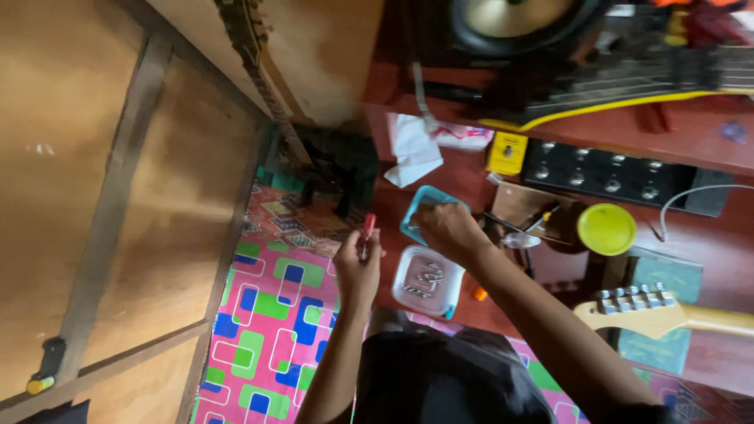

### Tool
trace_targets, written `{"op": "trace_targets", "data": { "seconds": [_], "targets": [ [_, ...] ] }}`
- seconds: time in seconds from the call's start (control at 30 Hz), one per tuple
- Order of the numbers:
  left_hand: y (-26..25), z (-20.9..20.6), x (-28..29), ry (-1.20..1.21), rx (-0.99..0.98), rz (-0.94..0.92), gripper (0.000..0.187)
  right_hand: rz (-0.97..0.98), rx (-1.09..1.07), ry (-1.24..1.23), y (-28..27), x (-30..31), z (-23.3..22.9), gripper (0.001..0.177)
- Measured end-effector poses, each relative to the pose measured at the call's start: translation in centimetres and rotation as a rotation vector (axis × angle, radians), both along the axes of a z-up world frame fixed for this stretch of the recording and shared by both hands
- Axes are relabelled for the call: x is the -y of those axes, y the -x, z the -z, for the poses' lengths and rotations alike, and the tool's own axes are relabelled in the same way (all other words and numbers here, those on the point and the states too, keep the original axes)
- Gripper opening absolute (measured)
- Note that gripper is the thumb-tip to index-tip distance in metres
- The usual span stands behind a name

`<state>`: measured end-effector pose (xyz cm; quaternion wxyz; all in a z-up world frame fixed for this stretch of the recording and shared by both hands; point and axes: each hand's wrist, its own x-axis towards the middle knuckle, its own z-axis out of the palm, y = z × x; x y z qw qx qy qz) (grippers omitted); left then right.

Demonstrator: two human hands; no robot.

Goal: The person uses a screwdriver to tighten the tuning pegs on the headstock of a guitar neck. They repeatedly pick up small metal parts from a container and place them on the headstock while adjusting the pegs.

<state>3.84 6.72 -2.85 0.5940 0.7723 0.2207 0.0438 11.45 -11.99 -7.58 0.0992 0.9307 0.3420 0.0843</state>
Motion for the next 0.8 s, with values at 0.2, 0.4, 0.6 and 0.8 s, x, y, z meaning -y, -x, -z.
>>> {"op": "trace_targets", "data": {
  "seconds": [0.2, 0.4, 0.6, 0.8],
  "targets": [
    [-0.9, 0.2, -3.9, -0.068, 0.04, 0.079, 0.013, 0.078, -0.143, -0.025, -0.8, 0.3, 7.1, 0.013],
    [-1.4, -0.5, -6.1, -0.048, 0.041, 0.172, 0.011, 0.061, -0.103, -0.004, -0.9, -0.9, 3.6, 0.016],
    [-1.7, -0.6, -5.8, -0.059, 0.158, 0.222, 0.009, 0.12, -0.21, -0.153, -0.9, 0.1, 0.8, 0.018],
    [0.4, -5.7, -3.3, 0.044, 0.145, 0.342, 0.016, 0.368, -0.548, -0.97, 2.4, 1.2, -11.0, 0.013]
  ]
}}
